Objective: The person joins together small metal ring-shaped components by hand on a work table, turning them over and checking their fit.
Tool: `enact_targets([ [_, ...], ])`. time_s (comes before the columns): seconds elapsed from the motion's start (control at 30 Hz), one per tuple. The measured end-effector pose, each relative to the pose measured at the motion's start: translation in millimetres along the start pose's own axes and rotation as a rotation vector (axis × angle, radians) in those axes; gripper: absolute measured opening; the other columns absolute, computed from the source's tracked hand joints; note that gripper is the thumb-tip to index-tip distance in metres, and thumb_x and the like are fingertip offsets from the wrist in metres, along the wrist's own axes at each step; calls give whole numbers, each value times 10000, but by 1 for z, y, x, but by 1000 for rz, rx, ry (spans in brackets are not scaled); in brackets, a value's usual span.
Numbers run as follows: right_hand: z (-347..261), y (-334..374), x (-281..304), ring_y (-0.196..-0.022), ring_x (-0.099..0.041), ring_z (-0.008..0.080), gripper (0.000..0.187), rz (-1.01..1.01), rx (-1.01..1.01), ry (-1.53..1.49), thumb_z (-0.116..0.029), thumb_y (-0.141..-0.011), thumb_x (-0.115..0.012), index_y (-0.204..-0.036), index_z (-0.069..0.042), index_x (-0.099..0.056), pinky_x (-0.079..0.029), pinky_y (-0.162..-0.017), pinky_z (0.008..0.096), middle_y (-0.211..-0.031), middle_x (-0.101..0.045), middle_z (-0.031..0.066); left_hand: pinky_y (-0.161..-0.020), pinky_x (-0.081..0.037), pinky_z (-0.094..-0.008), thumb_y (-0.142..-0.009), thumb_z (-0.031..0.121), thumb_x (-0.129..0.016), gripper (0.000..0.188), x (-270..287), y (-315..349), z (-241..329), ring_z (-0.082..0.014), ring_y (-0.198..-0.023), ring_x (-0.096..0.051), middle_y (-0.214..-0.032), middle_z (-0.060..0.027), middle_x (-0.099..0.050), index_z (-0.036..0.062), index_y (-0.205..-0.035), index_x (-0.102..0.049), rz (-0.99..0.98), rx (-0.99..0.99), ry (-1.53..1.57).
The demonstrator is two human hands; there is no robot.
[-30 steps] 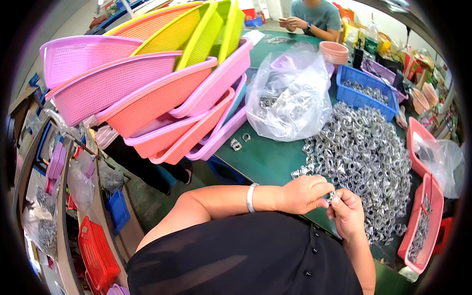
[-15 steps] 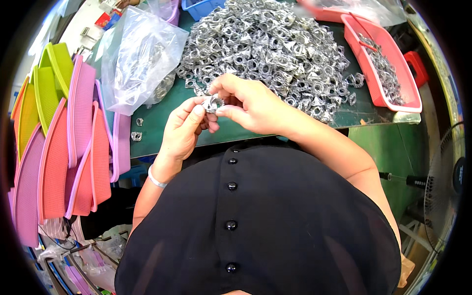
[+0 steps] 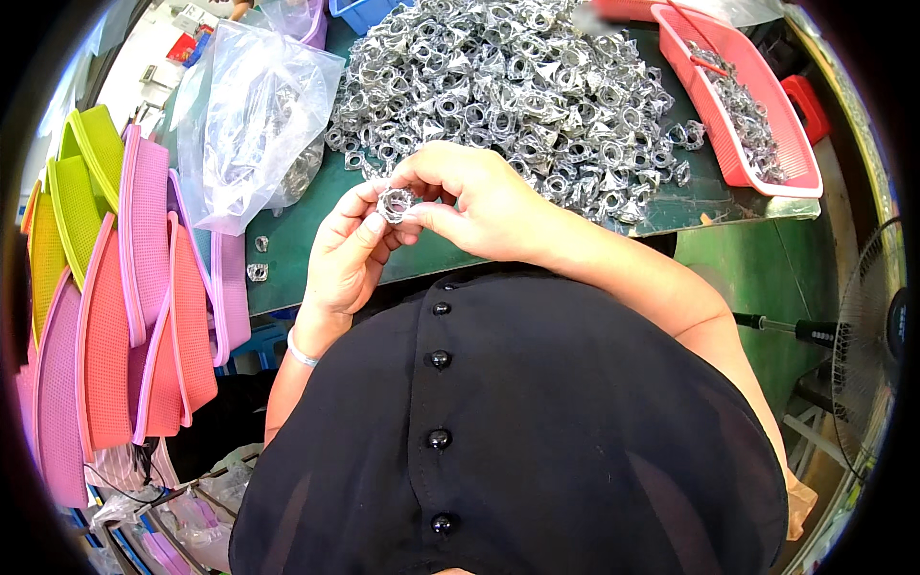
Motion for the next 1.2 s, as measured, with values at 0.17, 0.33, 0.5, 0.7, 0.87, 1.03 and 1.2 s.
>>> enact_targets([
  [0.17, 2, 0, -1, -699, -545, 115, 231, 17, 22, 12, 19, -753, -620, -977, -20, -576, -450, -621, 250, -832, -562, 48, -796, -466, -269, -904, 75, -471, 300, -1, -1, -1, -134, -877, -565, -1012, -75, -572, -8, -1191, -447, 1, -40, -14],
  [0.33, -1, -2, 1, -689, -556, 120, 188, 22, 10, 24, -21, -760, -631, -943, -24, -585, -443, -593, 243, -797, -563, 45, -791, -455, -245, -894, 41, -466, 293, -2, -1, 2, -106, -879, -542, -1000, -53, -561, -11, -1183, -459, 30, -135, -197],
  [0.5, 2, -2, 2, -713, -554, 105, 151, 30, 9, 33, -36, -785, -620, -929, -16, -580, -450, -622, 240, -800, -561, 33, -794, -438, -231, -874, 21, -494, 323, -3, 0, 3, -93, -908, -519, -1032, -46, -533, -15, -1193, -452, 24, -212, -332],
  [0.7, 9, -1, -2, -806, -542, 69, 140, -31, -218, -362, -40, -834, -588, -968, -15, -553, -456, -726, 223, -896, -564, 7, -790, -417, -224, -830, 24, -578, 386, -9, 1, 4, -98, -948, -486, -1053, -44, -482, -16, -1195, -457, 67, -289, -417],
  [0.87, 16, 0, -3, -800, -538, 68, 170, -77, -197, -521, -61, -839, -592, -995, -21, -539, -453, -723, 220, -892, -565, 4, -735, -443, -270, -749, 40, -660, 317, -10, 0, 16, -177, -827, -542, -937, -87, -540, 18, -1047, -552, 94, -483, -896],
  [1.03, 17, -5, 5, -734, -535, 74, 154, -217, -335, -605, -96, -837, -595, -960, -30, -532, -442, -655, 206, -867, -573, 15, -738, -459, -285, -741, 61, -675, 287, -14, 2, 21, -215, -841, -580, -952, -130, -583, -10, -997, -565, 63, -635, -1110],
  [1.2, 17, -9, 6, -690, -550, 96, 126, -319, -472, -729, -82, -823, -604, -919, -41, -533, -452, -605, 217, -828, -584, 33, -718, -468, -300, -723, 48, -681, 292, -16, 6, 23, -250, -814, -592, -909, -136, -601, -11, -986, -568, 22, -662, -1171],
])
Point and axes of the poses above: each hand's wrist, its own y-axis away from the middle knuckle, its own x-axis out of the back of the hand, z = x × y, the point moved 1 cm from there along -y, towards the middle knuckle
